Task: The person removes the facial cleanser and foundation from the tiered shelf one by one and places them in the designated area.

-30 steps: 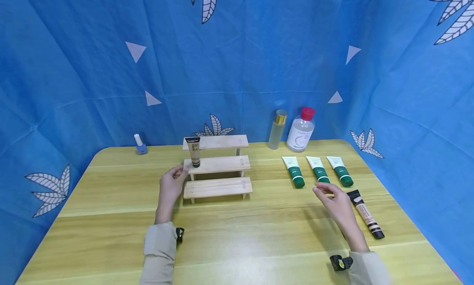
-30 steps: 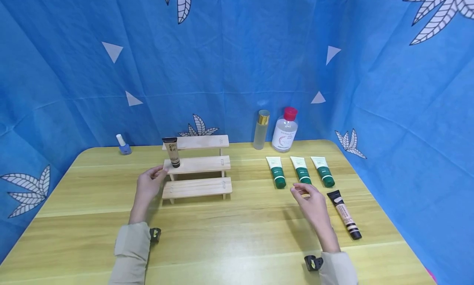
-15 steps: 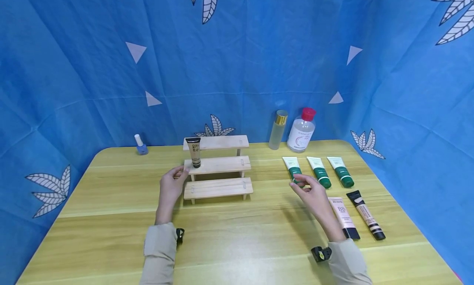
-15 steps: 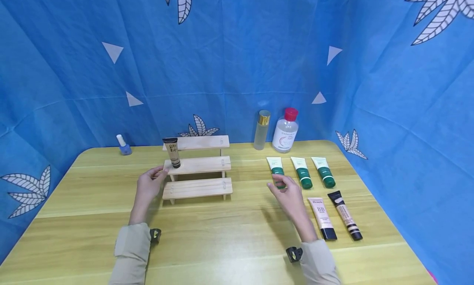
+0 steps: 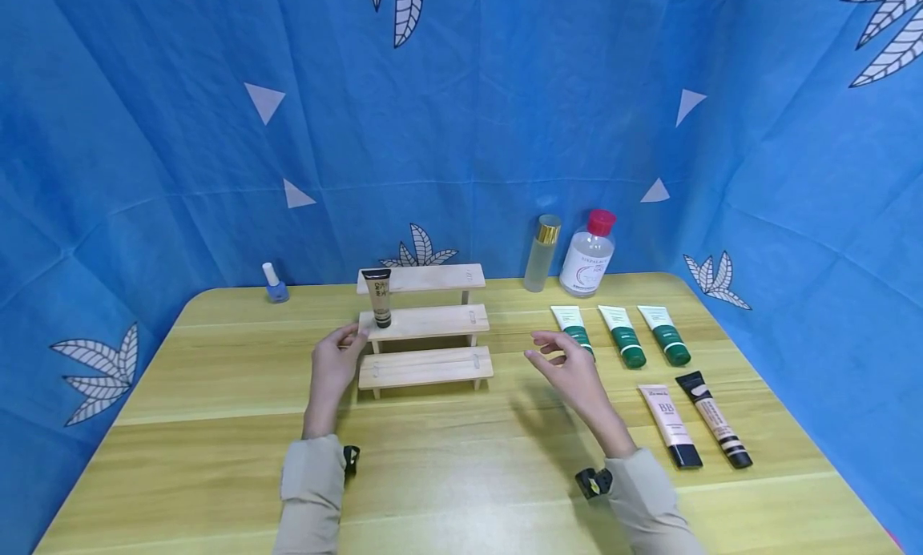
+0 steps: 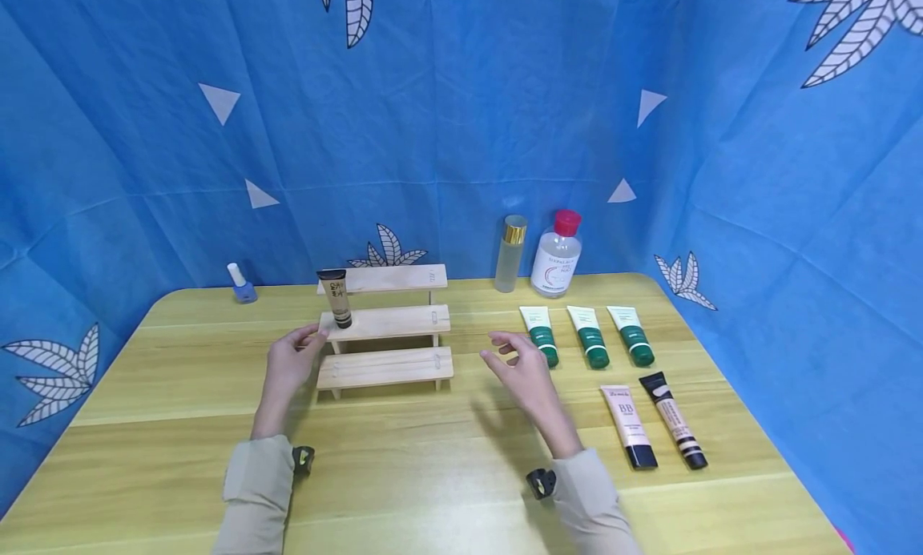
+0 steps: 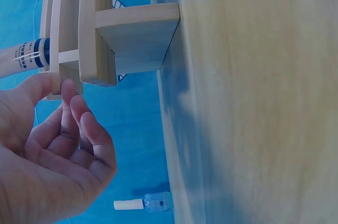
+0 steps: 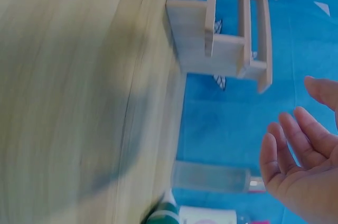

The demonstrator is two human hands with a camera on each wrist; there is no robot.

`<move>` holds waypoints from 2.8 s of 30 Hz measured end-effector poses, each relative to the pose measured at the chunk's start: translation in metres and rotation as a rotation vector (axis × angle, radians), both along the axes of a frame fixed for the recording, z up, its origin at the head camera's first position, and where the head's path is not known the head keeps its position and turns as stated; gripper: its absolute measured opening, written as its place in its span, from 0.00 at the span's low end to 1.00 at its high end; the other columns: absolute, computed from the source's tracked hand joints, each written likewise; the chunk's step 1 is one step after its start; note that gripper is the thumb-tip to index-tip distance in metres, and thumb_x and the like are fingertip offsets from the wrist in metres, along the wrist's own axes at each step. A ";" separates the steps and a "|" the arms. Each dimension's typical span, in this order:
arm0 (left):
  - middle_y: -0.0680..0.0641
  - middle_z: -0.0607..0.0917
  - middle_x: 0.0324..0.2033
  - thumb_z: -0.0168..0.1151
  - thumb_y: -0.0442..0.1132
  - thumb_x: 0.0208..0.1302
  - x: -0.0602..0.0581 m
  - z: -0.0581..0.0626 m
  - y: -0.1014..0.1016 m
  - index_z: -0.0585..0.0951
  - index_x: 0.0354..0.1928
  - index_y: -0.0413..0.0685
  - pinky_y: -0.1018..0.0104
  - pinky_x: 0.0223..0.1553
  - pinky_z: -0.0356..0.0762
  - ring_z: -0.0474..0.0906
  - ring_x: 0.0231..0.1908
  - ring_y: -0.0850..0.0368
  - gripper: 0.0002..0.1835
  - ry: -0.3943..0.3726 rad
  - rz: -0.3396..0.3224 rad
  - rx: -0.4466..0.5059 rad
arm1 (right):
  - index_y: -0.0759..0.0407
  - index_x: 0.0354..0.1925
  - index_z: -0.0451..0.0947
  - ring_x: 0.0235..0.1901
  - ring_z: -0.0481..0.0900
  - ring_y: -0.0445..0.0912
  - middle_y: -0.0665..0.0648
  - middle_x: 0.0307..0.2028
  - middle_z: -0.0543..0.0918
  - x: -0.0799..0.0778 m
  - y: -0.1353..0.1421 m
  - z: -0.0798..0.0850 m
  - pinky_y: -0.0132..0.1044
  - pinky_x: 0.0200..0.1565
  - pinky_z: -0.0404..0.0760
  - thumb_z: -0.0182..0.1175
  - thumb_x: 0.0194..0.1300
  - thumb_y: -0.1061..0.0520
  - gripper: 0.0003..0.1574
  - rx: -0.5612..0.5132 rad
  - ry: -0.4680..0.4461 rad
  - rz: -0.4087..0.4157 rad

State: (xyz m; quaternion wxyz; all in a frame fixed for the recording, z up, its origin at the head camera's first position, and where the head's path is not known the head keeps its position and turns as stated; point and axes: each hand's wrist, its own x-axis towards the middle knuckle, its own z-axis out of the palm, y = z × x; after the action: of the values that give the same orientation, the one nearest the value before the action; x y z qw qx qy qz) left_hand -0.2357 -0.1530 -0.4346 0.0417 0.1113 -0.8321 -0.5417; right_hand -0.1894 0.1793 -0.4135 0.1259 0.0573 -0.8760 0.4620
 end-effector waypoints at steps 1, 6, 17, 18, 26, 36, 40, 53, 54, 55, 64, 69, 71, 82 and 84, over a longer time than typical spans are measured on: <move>0.36 0.78 0.50 0.54 0.48 0.70 0.000 0.000 0.000 0.73 0.62 0.40 0.58 0.45 0.71 0.73 0.49 0.46 0.25 0.000 0.000 -0.002 | 0.67 0.49 0.78 0.43 0.79 0.54 0.63 0.44 0.81 0.000 -0.003 0.000 0.41 0.43 0.79 0.65 0.60 0.61 0.19 0.004 -0.001 0.005; 0.37 0.79 0.49 0.54 0.48 0.70 0.000 0.001 0.000 0.73 0.61 0.40 0.62 0.41 0.69 0.73 0.47 0.46 0.24 0.002 0.003 -0.013 | 0.67 0.49 0.78 0.43 0.79 0.53 0.63 0.45 0.81 -0.002 -0.019 0.003 0.44 0.43 0.79 0.65 0.60 0.60 0.19 0.001 0.000 0.044; 0.37 0.79 0.49 0.54 0.48 0.69 0.001 0.001 0.000 0.74 0.61 0.40 0.66 0.37 0.69 0.74 0.45 0.47 0.25 0.006 0.006 -0.019 | 0.69 0.47 0.78 0.41 0.78 0.54 0.65 0.43 0.81 -0.011 -0.056 0.003 0.48 0.42 0.79 0.65 0.59 0.62 0.17 -0.049 0.036 0.153; 0.37 0.79 0.49 0.54 0.48 0.69 0.000 0.001 0.000 0.74 0.61 0.40 0.66 0.37 0.69 0.74 0.45 0.47 0.25 0.006 0.006 -0.019 | 0.69 0.47 0.78 0.41 0.78 0.53 0.66 0.42 0.81 -0.011 -0.060 0.003 0.47 0.42 0.79 0.65 0.59 0.62 0.17 -0.052 0.042 0.160; 0.37 0.79 0.49 0.54 0.49 0.69 0.000 0.001 -0.001 0.73 0.61 0.40 0.66 0.37 0.69 0.74 0.45 0.47 0.25 0.002 -0.006 -0.019 | 0.67 0.48 0.78 0.41 0.78 0.51 0.64 0.40 0.81 -0.018 -0.084 0.004 0.39 0.40 0.79 0.64 0.61 0.60 0.18 -0.043 0.040 0.204; 0.36 0.80 0.48 0.54 0.46 0.69 0.002 0.000 -0.001 0.74 0.60 0.38 0.67 0.34 0.68 0.75 0.44 0.47 0.24 0.027 -0.004 -0.036 | 0.66 0.49 0.79 0.39 0.79 0.49 0.59 0.39 0.81 -0.030 -0.119 0.005 0.37 0.44 0.78 0.63 0.62 0.58 0.17 0.005 0.056 0.254; 0.35 0.80 0.48 0.55 0.46 0.69 0.001 0.001 0.000 0.75 0.60 0.38 0.68 0.34 0.68 0.75 0.44 0.47 0.23 0.033 0.000 -0.042 | 0.65 0.49 0.79 0.41 0.79 0.49 0.59 0.42 0.81 -0.035 -0.133 0.005 0.38 0.46 0.78 0.63 0.63 0.57 0.18 0.040 0.080 0.260; 0.36 0.80 0.48 0.54 0.49 0.69 0.003 0.003 0.000 0.74 0.61 0.40 0.68 0.35 0.70 0.76 0.45 0.46 0.25 0.019 -0.014 -0.043 | 0.65 0.58 0.71 0.46 0.80 0.49 0.61 0.52 0.76 -0.050 -0.172 -0.001 0.31 0.45 0.79 0.61 0.65 0.54 0.26 -0.016 -0.007 0.238; 0.35 0.80 0.49 0.54 0.49 0.69 0.003 0.003 0.000 0.74 0.61 0.40 0.68 0.35 0.70 0.76 0.45 0.46 0.25 0.018 -0.017 -0.041 | 0.65 0.58 0.71 0.46 0.80 0.49 0.61 0.52 0.76 -0.051 -0.175 -0.001 0.31 0.45 0.78 0.61 0.65 0.54 0.27 -0.022 -0.006 0.227; 0.35 0.80 0.48 0.54 0.49 0.69 0.002 0.003 0.000 0.74 0.61 0.40 0.68 0.35 0.70 0.77 0.45 0.45 0.25 0.018 -0.019 -0.041 | 0.65 0.58 0.70 0.46 0.79 0.49 0.62 0.51 0.76 -0.052 -0.178 -0.002 0.31 0.46 0.78 0.62 0.64 0.54 0.28 -0.021 0.000 0.214; 0.34 0.81 0.47 0.55 0.48 0.69 0.003 0.002 -0.002 0.75 0.60 0.38 0.70 0.32 0.70 0.77 0.45 0.45 0.25 0.032 -0.011 -0.042 | 0.69 0.56 0.72 0.35 0.74 0.46 0.60 0.41 0.78 -0.063 -0.200 -0.005 0.30 0.38 0.74 0.65 0.61 0.54 0.30 0.037 0.079 0.168; 0.34 0.81 0.45 0.56 0.46 0.69 0.004 0.002 0.000 0.76 0.58 0.37 0.70 0.31 0.70 0.77 0.42 0.46 0.23 0.038 -0.003 -0.049 | 0.69 0.54 0.73 0.33 0.70 0.44 0.59 0.39 0.78 -0.065 -0.206 -0.004 0.29 0.34 0.72 0.65 0.61 0.55 0.27 0.051 0.074 0.145; 0.34 0.81 0.45 0.55 0.46 0.69 0.004 0.002 0.000 0.75 0.59 0.37 0.70 0.30 0.70 0.77 0.41 0.47 0.23 0.032 -0.006 -0.043 | 0.68 0.55 0.72 0.33 0.70 0.44 0.59 0.40 0.78 -0.066 -0.208 -0.004 0.30 0.34 0.72 0.64 0.62 0.55 0.27 0.053 0.061 0.134; 0.35 0.80 0.44 0.56 0.46 0.69 0.001 0.000 -0.001 0.75 0.59 0.38 0.69 0.30 0.71 0.76 0.39 0.48 0.23 0.040 -0.005 -0.025 | 0.64 0.49 0.75 0.35 0.71 0.43 0.55 0.36 0.78 -0.068 -0.207 -0.005 0.29 0.35 0.71 0.64 0.62 0.58 0.18 0.077 0.061 0.132; 0.35 0.80 0.45 0.56 0.46 0.68 0.001 -0.001 -0.002 0.75 0.59 0.38 0.69 0.31 0.71 0.76 0.40 0.47 0.23 0.041 -0.006 -0.027 | 0.64 0.51 0.75 0.35 0.72 0.44 0.55 0.37 0.79 -0.067 -0.205 -0.005 0.28 0.36 0.72 0.64 0.62 0.58 0.20 0.065 0.054 0.137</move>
State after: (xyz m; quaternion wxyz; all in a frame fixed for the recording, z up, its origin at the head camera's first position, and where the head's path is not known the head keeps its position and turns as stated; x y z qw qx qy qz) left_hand -0.2352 -0.1546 -0.4355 0.0585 0.0970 -0.8386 -0.5328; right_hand -0.2561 -0.0259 -0.4186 0.1157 0.1334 -0.8809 0.4392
